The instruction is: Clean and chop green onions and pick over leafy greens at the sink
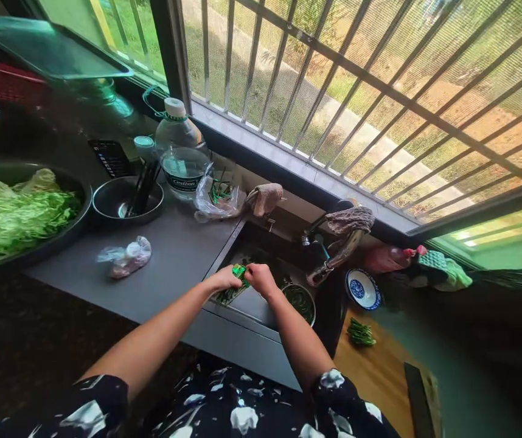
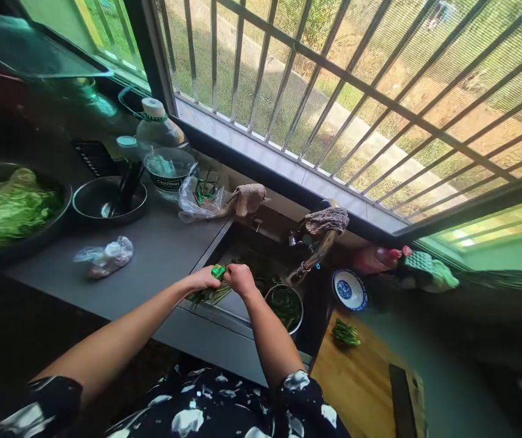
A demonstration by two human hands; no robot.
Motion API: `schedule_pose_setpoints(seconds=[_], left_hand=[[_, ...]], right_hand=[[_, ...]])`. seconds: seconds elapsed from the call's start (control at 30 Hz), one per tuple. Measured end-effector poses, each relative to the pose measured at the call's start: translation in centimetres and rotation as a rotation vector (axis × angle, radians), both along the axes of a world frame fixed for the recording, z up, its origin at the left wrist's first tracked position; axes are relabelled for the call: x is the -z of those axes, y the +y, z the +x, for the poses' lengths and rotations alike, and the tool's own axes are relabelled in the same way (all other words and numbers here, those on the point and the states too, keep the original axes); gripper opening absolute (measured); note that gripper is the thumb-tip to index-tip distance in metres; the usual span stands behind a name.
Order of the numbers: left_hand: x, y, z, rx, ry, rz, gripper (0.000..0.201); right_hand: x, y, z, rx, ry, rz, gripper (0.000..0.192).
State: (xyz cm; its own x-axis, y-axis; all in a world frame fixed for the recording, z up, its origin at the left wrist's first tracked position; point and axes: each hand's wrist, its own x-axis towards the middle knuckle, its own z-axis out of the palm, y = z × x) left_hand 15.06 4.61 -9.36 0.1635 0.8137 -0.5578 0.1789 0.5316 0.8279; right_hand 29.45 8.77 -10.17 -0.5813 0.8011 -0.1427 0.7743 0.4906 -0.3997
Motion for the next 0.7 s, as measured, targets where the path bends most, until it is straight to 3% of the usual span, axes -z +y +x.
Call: schedule_pose_setpoints(seconds=[0.07,0.17,0.3,0.4,0.53,0.7], left_hand=[[0.1,0.1,-1.3,0.057,0.003,-0.022,0.017],[0.6,-0.2,-2.7,0.095,-0.035,-0.053,0.017],[1.6,-0.4,-3.8,-0.050,-0.192,-0.044,0.026],[2.2,-0.3,-4.1,-0.140,-0.311,-0.091,0.037],[2.7,-0.6,-4.1,-0.260,-0.342,-0.090,0.040],[3.5,-0.9,-3.8,-0.406,-0.249,-0.028,0.041]], right_hand=[[0.6,1.1,-0.1,0.062,0.017,-0.022,0.020],[1.5,3.2,1.2,0.280,0.062,-0.140,0.023],[2.3,4.8,3.2,0.419,0.170,-0.401,0.026],[2.0,4.6,2.3,0.485,0.196,-0.408,0.025],[0.1,5.2,-3.1,0.499,0.322,-0.367,0.022],[-4.2,11.6,-13.5,0.471,0.556,-0.369,0.023]])
